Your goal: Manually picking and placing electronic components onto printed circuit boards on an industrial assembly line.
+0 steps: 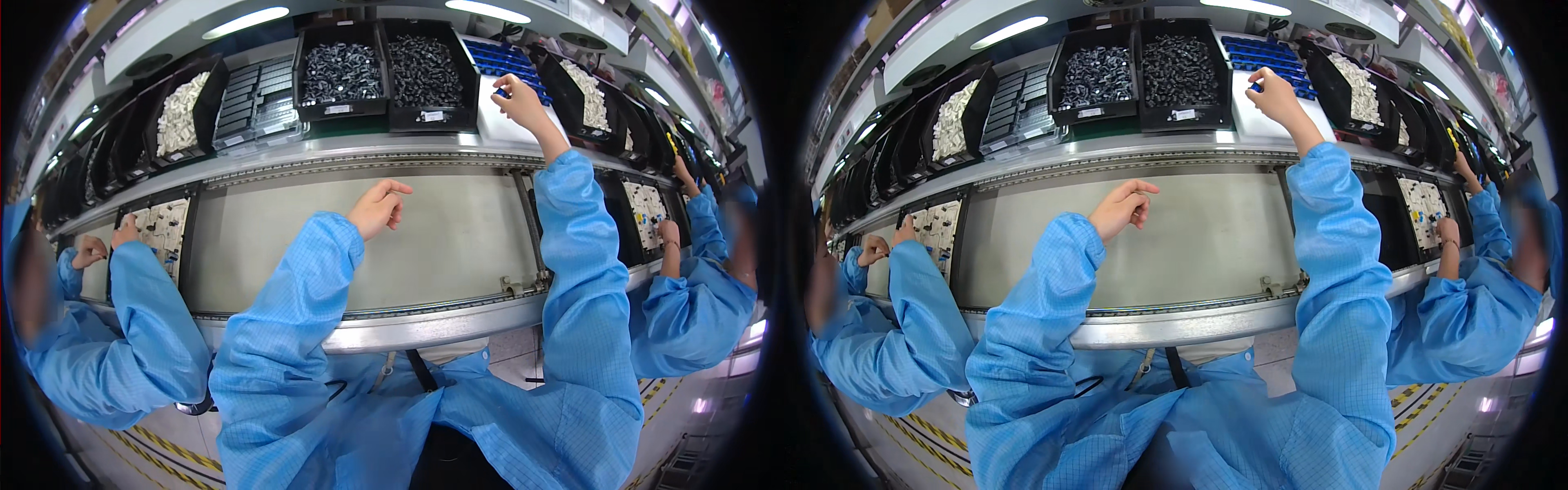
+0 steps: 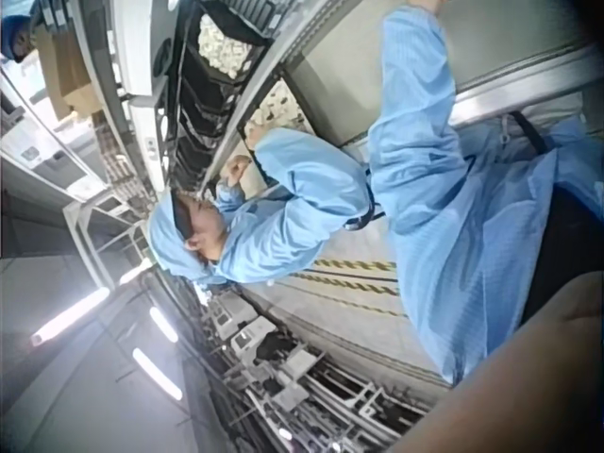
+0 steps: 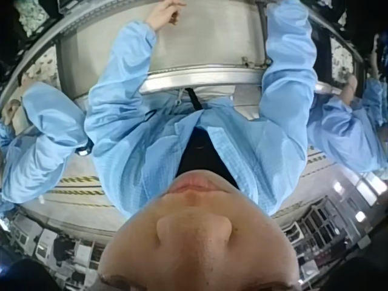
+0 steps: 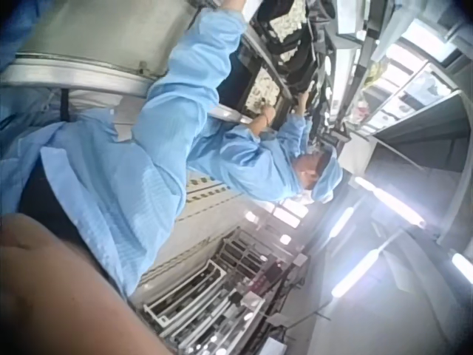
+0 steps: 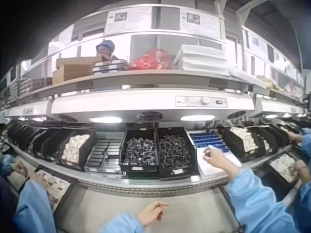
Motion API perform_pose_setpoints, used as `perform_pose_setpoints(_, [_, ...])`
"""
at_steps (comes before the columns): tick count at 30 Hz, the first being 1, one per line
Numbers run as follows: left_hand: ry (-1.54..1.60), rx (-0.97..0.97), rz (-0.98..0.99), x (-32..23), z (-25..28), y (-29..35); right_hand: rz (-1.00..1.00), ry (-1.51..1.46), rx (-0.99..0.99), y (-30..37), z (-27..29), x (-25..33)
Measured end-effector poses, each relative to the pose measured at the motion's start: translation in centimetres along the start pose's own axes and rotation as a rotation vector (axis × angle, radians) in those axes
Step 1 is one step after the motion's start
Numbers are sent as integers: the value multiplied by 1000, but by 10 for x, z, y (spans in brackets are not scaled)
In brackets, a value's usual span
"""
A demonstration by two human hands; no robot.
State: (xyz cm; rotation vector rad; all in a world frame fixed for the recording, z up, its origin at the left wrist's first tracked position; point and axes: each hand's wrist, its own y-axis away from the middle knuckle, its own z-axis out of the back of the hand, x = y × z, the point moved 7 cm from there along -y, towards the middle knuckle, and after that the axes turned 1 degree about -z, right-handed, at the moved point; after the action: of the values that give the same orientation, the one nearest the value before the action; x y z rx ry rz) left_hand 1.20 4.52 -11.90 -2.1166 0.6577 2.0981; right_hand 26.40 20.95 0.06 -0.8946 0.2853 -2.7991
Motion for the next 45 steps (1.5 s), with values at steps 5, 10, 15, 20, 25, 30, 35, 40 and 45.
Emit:
perform_pose_setpoints(5, [17, 74, -16, -8, -7, -8, 300, 240, -215, 20, 9, 2])
perform_pose_setpoints(10, [47, 65, -71, 1, -5, -17, 296, 40, -76, 60, -4, 3])
perform_pose_setpoints(15, [-53, 91, -70, -3, -17, -24, 307, 101, -12, 97, -6, -42])
perform_pose_setpoints(20, [-57, 93, 24, -1, -38, -35, -19, 0, -60, 129, 39, -138])
perform_pose_setpoints(25, [-101, 92, 120, 6, -55, -49, -275, -156, 59, 141, 45, -223])
perform_pose_setpoints(30, [-37, 80, 152, 27, -62, -55, -349, -162, 32, 124, 36, -254])
perform_pose_setpoints(35, [-46, 106, 152, 36, -68, -55, -304, -182, 9, 125, 28, -251])
perform_pose_setpoints(40, [14, 115, 142, 36, -71, -53, -156, -215, 20, 126, 9, -189])
perform_pose_setpoints(45, [112, 102, 196, 47, -65, -46, -135, -393, 336, 126, -52, -102])
